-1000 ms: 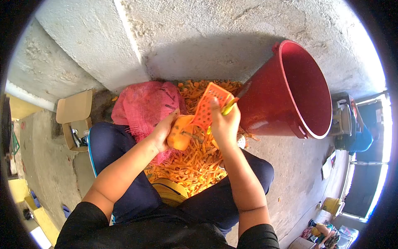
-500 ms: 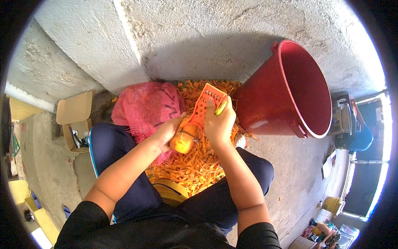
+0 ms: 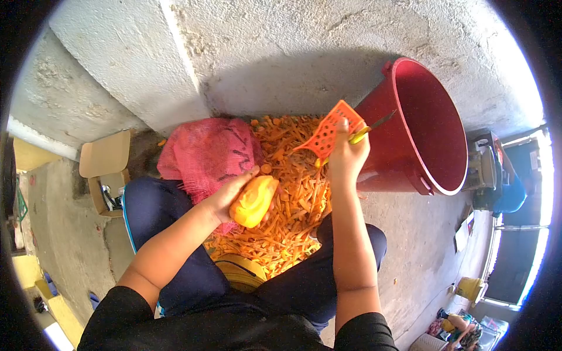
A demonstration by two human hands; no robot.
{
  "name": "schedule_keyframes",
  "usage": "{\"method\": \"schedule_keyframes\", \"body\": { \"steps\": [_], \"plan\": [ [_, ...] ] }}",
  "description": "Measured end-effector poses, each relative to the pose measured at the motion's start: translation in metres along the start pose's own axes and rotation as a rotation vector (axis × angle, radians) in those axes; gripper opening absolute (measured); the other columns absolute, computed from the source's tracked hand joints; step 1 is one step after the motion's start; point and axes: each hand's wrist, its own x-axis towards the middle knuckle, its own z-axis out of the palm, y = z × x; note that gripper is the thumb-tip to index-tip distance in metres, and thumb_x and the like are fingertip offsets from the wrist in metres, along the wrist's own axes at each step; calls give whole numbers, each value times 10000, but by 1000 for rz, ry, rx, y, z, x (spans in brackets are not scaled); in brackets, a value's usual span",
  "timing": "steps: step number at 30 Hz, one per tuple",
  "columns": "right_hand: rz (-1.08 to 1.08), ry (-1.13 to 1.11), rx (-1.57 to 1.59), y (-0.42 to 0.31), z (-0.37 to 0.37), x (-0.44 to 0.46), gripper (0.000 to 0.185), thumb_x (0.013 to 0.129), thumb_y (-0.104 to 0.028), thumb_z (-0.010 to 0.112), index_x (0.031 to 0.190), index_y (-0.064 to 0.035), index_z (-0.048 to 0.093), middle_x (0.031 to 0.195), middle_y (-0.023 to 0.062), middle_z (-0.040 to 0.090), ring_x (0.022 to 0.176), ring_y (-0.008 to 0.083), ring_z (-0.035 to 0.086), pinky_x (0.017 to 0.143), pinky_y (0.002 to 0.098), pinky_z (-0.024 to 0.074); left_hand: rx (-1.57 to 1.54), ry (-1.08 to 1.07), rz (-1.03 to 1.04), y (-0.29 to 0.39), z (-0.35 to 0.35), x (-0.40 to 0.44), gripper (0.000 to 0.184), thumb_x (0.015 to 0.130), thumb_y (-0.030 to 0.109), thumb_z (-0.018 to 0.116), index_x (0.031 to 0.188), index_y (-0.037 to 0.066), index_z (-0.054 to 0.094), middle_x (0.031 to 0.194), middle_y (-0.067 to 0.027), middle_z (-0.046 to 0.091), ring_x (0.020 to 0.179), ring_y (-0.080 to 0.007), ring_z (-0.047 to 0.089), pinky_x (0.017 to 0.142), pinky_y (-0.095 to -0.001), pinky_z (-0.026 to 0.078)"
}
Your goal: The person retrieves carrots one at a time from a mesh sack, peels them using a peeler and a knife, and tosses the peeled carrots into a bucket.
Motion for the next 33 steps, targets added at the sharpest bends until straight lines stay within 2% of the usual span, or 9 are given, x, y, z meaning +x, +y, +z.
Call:
{"method": "schedule_keyframes", "body": {
  "steps": [4, 10, 15, 17, 19, 20, 24, 27, 33],
  "plan": [
    [57, -124, 60, -16, 15, -28, 78, 844, -128, 505, 855, -51, 507, 675, -65, 433, 588, 6, 355, 522, 160, 282, -81, 68, 125, -4, 6, 2, 517, 848, 496, 336, 996, 33, 513, 825, -149, 586, 658, -290, 591, 579, -392, 500],
    [8, -309, -55, -16, 23, -57, 158, 862, -174, 490, 925, -29, 483, 712, -35, 483, 637, 29, 394, 571, 188, 344, -37, 15, -52, 0, 10, 3, 564, 825, 549, 312, 956, 41, 518, 785, -160, 576, 609, -292, 574, 520, -385, 488],
    [-103, -111, -313, 2, 12, -37, 125, 834, -123, 496, 863, -3, 478, 700, 72, 504, 651, 137, 456, 626, 265, 403, -48, -60, -141, -9, 6, 6, 568, 826, 549, 310, 946, 34, 517, 752, -175, 560, 606, -289, 562, 495, -377, 478],
    [-219, 132, -377, 18, -1, -6, 117, 835, -128, 510, 842, -13, 489, 646, 28, 460, 606, 124, 432, 574, 257, 383, -44, -5, -165, -12, 16, 1, 571, 822, 552, 322, 945, 29, 516, 749, -176, 558, 615, -290, 561, 495, -375, 477],
    [13, 174, -82, 14, -16, 14, 130, 862, -150, 486, 808, -32, 486, 618, -29, 425, 544, 52, 360, 501, 204, 311, -27, 85, -206, -11, 30, -9, 575, 817, 555, 336, 945, 23, 514, 753, -177, 558, 628, -291, 562, 502, -374, 478],
    [-34, 178, -75, 7, -13, 14, 145, 861, -164, 491, 800, -33, 483, 622, -35, 420, 550, 43, 349, 498, 203, 300, -85, -14, -182, -11, 18, -4, 570, 813, 551, 358, 945, 18, 513, 760, -175, 560, 641, -293, 566, 515, -377, 485],
    [-115, 22, -98, 4, -6, -3, 167, 856, -201, 509, 827, -38, 496, 630, -46, 407, 576, 32, 341, 502, 202, 290, -47, -3, -22, -6, -3, 5, 524, 830, 507, 380, 990, 22, 495, 825, -149, 572, 711, -268, 586, 593, -396, 500],
    [-36, -114, -12, -6, 6, -21, 196, 854, -214, 511, 922, -30, 507, 697, -32, 465, 620, 43, 378, 563, 189, 328, -20, 210, 157, -7, 2, 9, 453, 848, 442, 404, 1048, 42, 476, 909, -117, 571, 788, -240, 585, 692, -380, 491],
    [102, -314, 21, -11, 19, -43, 208, 858, -225, 503, 925, -29, 519, 733, -14, 497, 650, 51, 417, 602, 207, 365, 33, 143, 193, -4, 6, 6, 385, 872, 375, 399, 1111, 79, 460, 1016, -92, 558, 889, -214, 562, 802, -347, 451]
  ]
}}
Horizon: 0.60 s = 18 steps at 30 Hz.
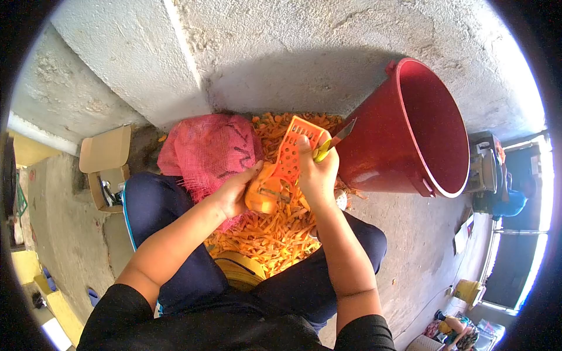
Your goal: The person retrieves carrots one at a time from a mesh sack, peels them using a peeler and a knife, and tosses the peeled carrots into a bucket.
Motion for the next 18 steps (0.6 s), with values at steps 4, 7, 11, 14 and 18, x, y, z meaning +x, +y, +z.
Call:
{"method": "schedule_keyframes", "body": {
  "steps": [4, 7, 11, 14, 18],
  "plan": [
    [32, -57, 55, 4, 7, -8, 160, 861, -170, 487, 929, -26, 503, 774, -4, 534, 671, 40, 460, 609, 196, 392, -7, 84, 10, 5, 9, 0, 384, 886, 379, 359, 1113, 88, 466, 1034, -83, 559, 917, -208, 555, 795, -357, 453],
    [26, -95, -57, 3, 11, -15, 199, 858, -196, 490, 936, -13, 488, 747, 26, 546, 664, 83, 496, 608, 222, 409, -64, 27, -12, 3, 7, 3, 384, 890, 379, 345, 1121, 97, 466, 1045, -74, 557, 931, -201, 551, 798, -359, 449],
    [-153, -88, -259, 7, 14, -16, 220, 843, -205, 503, 926, -4, 471, 692, 97, 559, 593, 171, 560, 543, 281, 437, -133, 88, -6, 2, 12, 4, 389, 890, 382, 345, 1134, 103, 461, 1056, -68, 554, 932, -195, 550, 807, -358, 442],
    [-87, -56, -258, 9, 14, -17, 227, 837, -215, 519, 917, -7, 477, 735, 96, 566, 649, 159, 548, 589, 273, 433, -144, 121, 1, 4, 21, 2, 398, 888, 389, 347, 1125, 91, 463, 1038, -71, 562, 899, -186, 561, 783, -349, 454],
    [-93, 196, -400, 16, -6, 10, 183, 846, -196, 517, 878, -18, 490, 752, 58, 524, 711, 115, 460, 660, 255, 397, 188, -41, -13, -1, 3, 4, 401, 884, 395, 363, 1091, 70, 472, 967, -77, 580, 805, -169, 581, 702, -321, 486]
  ]
}}
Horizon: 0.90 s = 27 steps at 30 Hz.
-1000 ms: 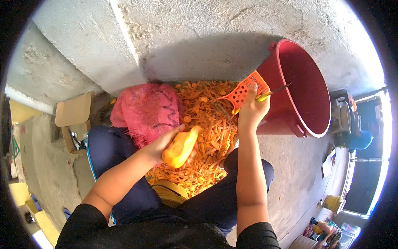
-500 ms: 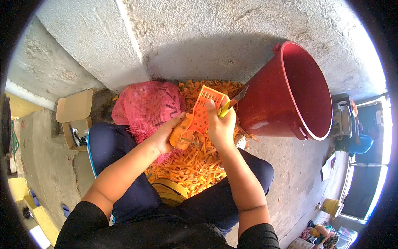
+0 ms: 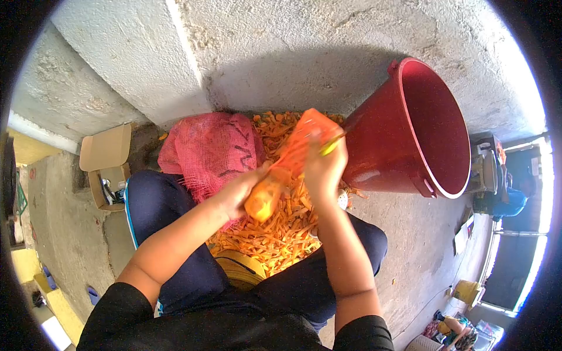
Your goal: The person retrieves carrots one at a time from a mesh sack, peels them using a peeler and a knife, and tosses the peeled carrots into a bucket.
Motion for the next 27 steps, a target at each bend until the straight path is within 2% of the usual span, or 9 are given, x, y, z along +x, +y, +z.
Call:
{"method": "schedule_keyframes", "body": {
  "steps": [1, 4, 8, 9, 14, 16, 20, 22, 27],
  "plan": [
    [-38, 121, 29, 4, -6, 17, 167, 856, -189, 504, 880, -24, 496, 690, 19, 464, 655, 108, 421, 612, 255, 383, -107, 61, -29, -7, 5, -7, 361, 873, 394, 398, 990, 65, 488, 786, -54, 559, 686, -158, 576, 622, -303, 500],
    [122, 143, 492, 3, -23, 34, 137, 853, -178, 510, 866, -41, 507, 681, -43, 438, 628, 43, 378, 564, 208, 346, -123, 165, -79, -14, -2, -4, 392, 873, 399, 391, 1062, 66, 475, 870, -73, 577, 753, -167, 585, 655, -304, 497],
    [38, 29, 429, -1, -9, 18, 124, 851, -180, 512, 834, -59, 493, 657, -59, 408, 584, 22, 332, 511, 187, 297, -225, 78, -83, -1, -7, -2, 403, 865, 415, 397, 1074, 77, 460, 886, -88, 570, 759, -209, 584, 657, -351, 500],
    [69, -31, 449, -2, -7, 13, 127, 849, -184, 514, 834, -60, 490, 660, -58, 406, 595, 24, 334, 519, 190, 300, -281, 173, -66, 0, 2, -1, 420, 867, 427, 378, 1086, 78, 456, 893, -95, 570, 752, -221, 586, 661, -367, 500],
    [44, -272, 246, -18, 4, -19, 179, 838, -202, 519, 807, -44, 441, 670, -19, 396, 651, 82, 364, 587, 241, 353, -231, 129, -41, -3, 0, 1, 419, 879, 422, 349, 1087, 75, 456, 904, -91, 572, 751, -211, 588, 667, -358, 497],
    [-67, -183, 172, -19, 8, -19, 191, 840, -206, 521, 792, -46, 428, 665, 0, 394, 649, 89, 356, 591, 244, 353, -198, 176, -57, -6, 1, 3, 415, 883, 418, 339, 1086, 76, 457, 906, -89, 574, 751, -207, 588, 663, -347, 496],
    [115, 67, 261, -8, -8, 11, 173, 854, -191, 510, 776, -54, 439, 636, -49, 379, 599, 55, 335, 529, 219, 320, -159, 187, -83, -9, -1, 5, 407, 887, 414, 329, 1091, 86, 458, 913, -90, 577, 752, -202, 587, 656, -327, 496],
    [102, 57, 368, -9, -10, 11, 185, 848, -202, 519, 763, -62, 433, 617, -57, 366, 596, 33, 315, 514, 203, 299, -176, 154, -86, -5, -4, 3, 405, 889, 410, 327, 1095, 87, 459, 921, -91, 577, 763, -201, 586, 660, -324, 495],
    [109, -218, 331, -16, 1, -15, 144, 851, -177, 497, 871, -36, 478, 712, -15, 464, 673, 68, 410, 611, 220, 369, -252, 151, -56, 0, -1, 2, 398, 894, 392, 324, 1105, 82, 457, 962, -82, 574, 832, -200, 577, 702, -347, 488]
  ]
}}
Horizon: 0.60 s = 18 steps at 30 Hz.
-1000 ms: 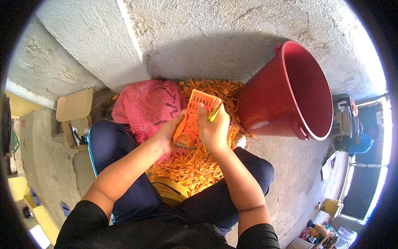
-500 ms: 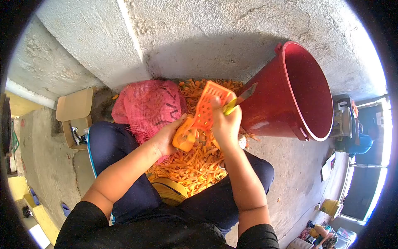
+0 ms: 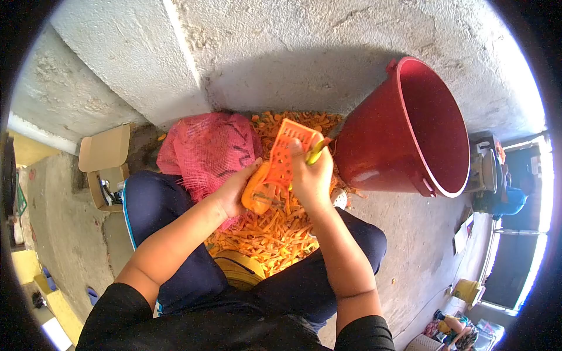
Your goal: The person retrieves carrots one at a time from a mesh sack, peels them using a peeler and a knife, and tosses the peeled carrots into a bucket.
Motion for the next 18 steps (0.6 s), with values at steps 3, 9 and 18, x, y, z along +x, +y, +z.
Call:
{"method": "schedule_keyframes", "body": {
  "steps": [3, 9, 18],
  "plan": [
    [-2, -77, -63, 2, 9, -6, 158, 852, -156, 488, 912, -10, 490, 755, 37, 536, 692, 90, 480, 637, 244, 408, -66, 10, -4, 2, 10, -5, 397, 896, 388, 320, 1101, 79, 464, 1004, -79, 567, 873, -201, 570, 737, -360, 480],
    [-34, -89, -131, 2, 12, -11, 177, 846, -163, 500, 927, -5, 497, 760, 52, 556, 668, 117, 508, 626, 255, 424, -40, 48, 95, -1, 4, 7, 385, 899, 366, 324, 1086, 67, 476, 1021, -84, 567, 893, -200, 566, 778, -346, 468],
    [-82, -69, -140, 4, 9, -5, 177, 840, -161, 504, 920, -4, 490, 746, 73, 550, 685, 122, 499, 635, 262, 415, -25, 81, 95, 2, 14, -1, 398, 904, 365, 304, 1119, 66, 454, 1036, -103, 556, 911, -210, 561, 798, -365, 455]
  ]
}}
